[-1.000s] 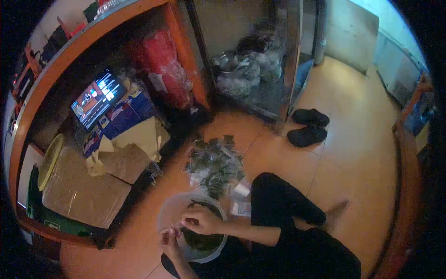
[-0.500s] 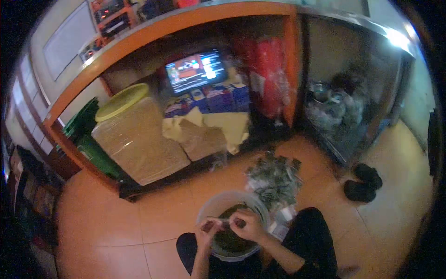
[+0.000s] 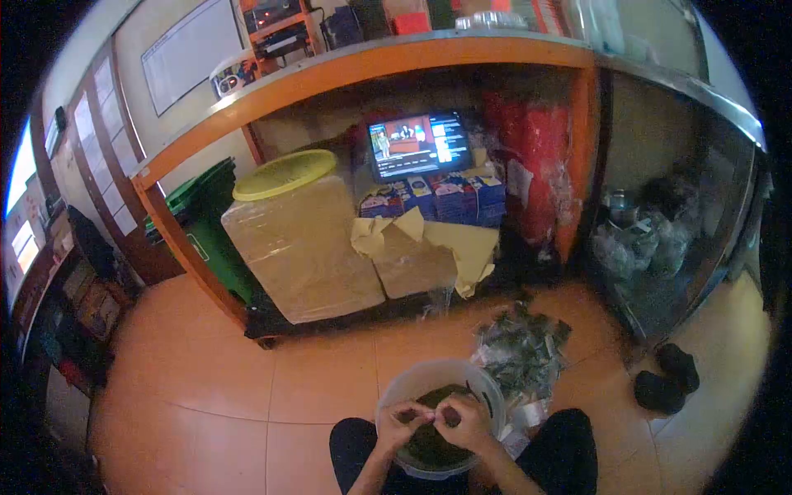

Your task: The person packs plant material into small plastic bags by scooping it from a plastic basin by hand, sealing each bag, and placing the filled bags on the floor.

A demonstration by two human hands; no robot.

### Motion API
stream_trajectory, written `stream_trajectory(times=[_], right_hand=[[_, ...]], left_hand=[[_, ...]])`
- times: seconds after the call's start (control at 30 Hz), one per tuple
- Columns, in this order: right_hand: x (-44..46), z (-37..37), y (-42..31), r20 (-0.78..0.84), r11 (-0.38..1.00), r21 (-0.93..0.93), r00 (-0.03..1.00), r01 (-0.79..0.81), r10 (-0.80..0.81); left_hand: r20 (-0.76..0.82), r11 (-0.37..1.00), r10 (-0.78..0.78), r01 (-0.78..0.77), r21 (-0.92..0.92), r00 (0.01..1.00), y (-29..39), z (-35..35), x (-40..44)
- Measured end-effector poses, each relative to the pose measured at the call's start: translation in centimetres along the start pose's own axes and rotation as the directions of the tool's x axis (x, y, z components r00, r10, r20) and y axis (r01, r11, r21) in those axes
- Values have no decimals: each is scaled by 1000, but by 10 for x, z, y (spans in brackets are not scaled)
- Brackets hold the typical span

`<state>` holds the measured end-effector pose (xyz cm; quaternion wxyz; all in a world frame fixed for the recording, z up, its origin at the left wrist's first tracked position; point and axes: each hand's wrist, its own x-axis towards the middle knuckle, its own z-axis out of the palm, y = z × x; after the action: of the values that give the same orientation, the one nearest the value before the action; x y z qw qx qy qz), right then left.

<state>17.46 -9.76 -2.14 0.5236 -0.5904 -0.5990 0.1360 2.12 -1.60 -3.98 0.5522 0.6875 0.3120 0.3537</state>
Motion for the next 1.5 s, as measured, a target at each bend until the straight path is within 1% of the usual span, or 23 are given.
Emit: stream_trajectory(times=[0.1,0.2,0.23,0.27,0.3,0.37,0.57,0.63,0.7,0.77,0.83,0.9,0.93,1.0,1.07,1.1,1.2,1.23,1.27,1.3,1.33,1.37,1.5], right_hand=[[1,-1,-9,24,995,-99,999,24,-22],[0,6,5,-5,990,-89,994,108,-109],[-1,6,6,0,990,-91,994,112,-112],[-1,6,6,-73,994,-76,994,73,-78],[-2,6,5,-143,998,-57,989,33,-41],[-4,3,5,-103,999,-33,995,4,-8],[-3,0,-7,-28,993,-26,993,-119,118],[0,-3,-10,4,989,-34,990,-143,143],[2,-2,-9,-51,999,32,999,1,1],[2,-1,-7,21,1000,7,1000,12,-13],[2,-10,-8,91,999,-24,996,25,-23],[2,-25,-11,63,963,120,970,-242,236],[1,-33,4,-76,936,186,945,-300,318],[9,-57,25,-392,959,216,883,-185,259],[13,-85,28,-561,942,262,761,-210,326],[6,-96,40,-557,942,254,763,-218,327],[-30,-123,106,-507,915,136,767,-379,394],[-44,-132,134,-275,744,-169,756,-647,595],[-59,-134,163,-104,476,-509,600,-717,793],[-84,-123,201,-105,472,-517,600,-714,793],[-114,-107,245,-161,322,-792,686,-519,710],[-128,-99,267,-168,94,-955,773,-282,612],[-124,-87,273,-203,42,-945,685,-324,700]], left_hand=[[-10,998,-40,40,43,999,4,-1,-3],[-6,990,-129,128,-62,992,-7,-1,-2],[-106,982,-141,125,-143,984,-3,-1,-4],[-202,969,-161,115,-220,966,1,-1,-4],[-206,968,-163,116,-222,965,3,-1,-5],[-315,981,-107,49,-186,943,5,2,-8],[-414,987,-38,-31,-158,909,-5,1,-7],[-396,975,-59,-33,-220,916,0,3,-6],[-378,958,-78,-35,-283,923,3,4,-4],[-234,986,-56,17,-166,971,3,2,-1],[-202,987,-29,-3,-158,979,3,5,2],[-167,989,-8,-17,-149,986,-3,6,4],[-239,974,-70,14,-228,969,-11,6,6],[-374,950,-186,69,-305,909,-26,7,6],[-332,961,-190,105,-257,924,-15,3,3],[-286,972,-178,122,-202,941,-11,1,5],[-308,972,-198,145,-186,930,-19,4,7],[-308,969,-207,151,-198,929,-19,4,6],[-306,966,-211,150,-210,928,-18,3,6],[-305,964,-213,148,-222,928,-17,4,7],[-308,963,-214,147,-228,927,-14,6,7],[-309,962,-215,146,-230,926,-11,7,7],[-291,972,-210,166,-166,933,-21,4,7]])
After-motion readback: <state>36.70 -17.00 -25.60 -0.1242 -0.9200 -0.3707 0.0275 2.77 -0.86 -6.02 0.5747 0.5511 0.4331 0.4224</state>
